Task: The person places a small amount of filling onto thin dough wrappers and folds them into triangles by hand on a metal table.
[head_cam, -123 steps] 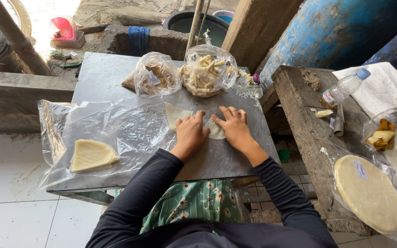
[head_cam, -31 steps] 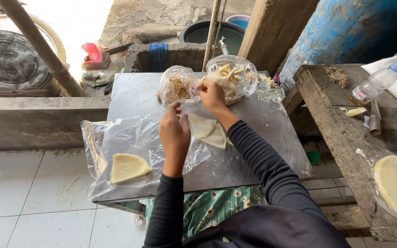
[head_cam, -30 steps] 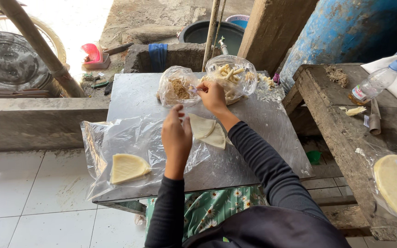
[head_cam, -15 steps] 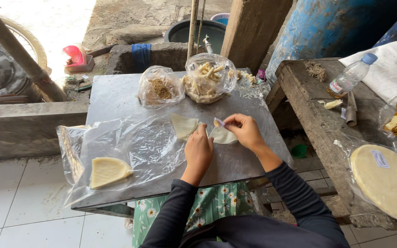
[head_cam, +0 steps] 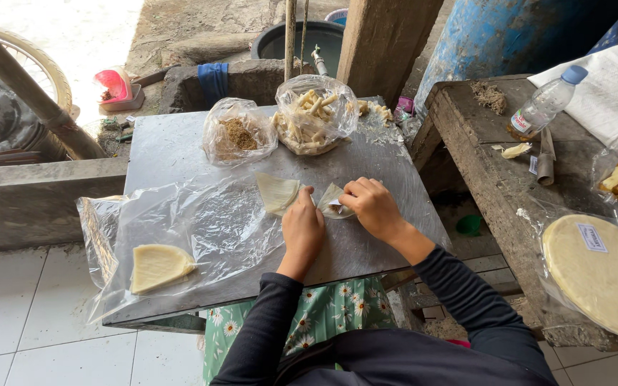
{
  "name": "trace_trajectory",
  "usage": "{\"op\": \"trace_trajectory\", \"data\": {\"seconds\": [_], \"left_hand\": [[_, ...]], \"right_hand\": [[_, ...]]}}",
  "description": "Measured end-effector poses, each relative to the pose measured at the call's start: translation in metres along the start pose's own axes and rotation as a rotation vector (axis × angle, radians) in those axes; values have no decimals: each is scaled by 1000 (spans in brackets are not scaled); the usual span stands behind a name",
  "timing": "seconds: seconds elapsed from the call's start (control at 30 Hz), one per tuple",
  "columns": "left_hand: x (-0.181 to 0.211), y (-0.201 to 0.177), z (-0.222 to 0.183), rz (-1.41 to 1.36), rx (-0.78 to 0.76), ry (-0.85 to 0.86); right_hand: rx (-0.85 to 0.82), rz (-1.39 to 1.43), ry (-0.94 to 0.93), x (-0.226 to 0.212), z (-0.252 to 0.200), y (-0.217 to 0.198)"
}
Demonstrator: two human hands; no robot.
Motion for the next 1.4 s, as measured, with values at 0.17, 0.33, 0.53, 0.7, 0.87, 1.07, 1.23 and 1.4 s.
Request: {"op": "trace_trajectory", "data": {"seconds": [0.17, 0.33, 0.53, 0.7, 0.87, 1.07, 1.23, 1.4], "left_hand": [[-1, 0, 0, -91, 94, 147], [6, -4, 0, -163, 44, 149], [14, -3, -3, -263, 31, 161], [11, 5, -2, -276, -24, 215], [-4, 28, -5, -318, -67, 183], [-32, 63, -6, -231, -53, 286], [-27, 54, -8, -288, -64, 242], [-4, 26, -5, -376, -84, 142]], "right_hand": [[-39, -123, -155, 0, 0, -8], [-30, -76, -89, 7, -8, -19], [-84, 523, 586, 21, -5, -21], [14, 759, 585, 32, 44, 4], [28, 853, 562, 33, 138, 83], [-2, 717, 557, 17, 206, 167], [-23, 1002, 595, 15, 195, 147], [112, 876, 495, 34, 92, 57]]}}
Point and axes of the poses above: each hand's wrist, its own z-axis towards the middle knuckle, its own y-axis out of the palm, x = y × z, the point moved 1 cm from there along z, towards the middle knuckle, and after that the axes turned 2 degrees about -z, right-handed, at the moved point
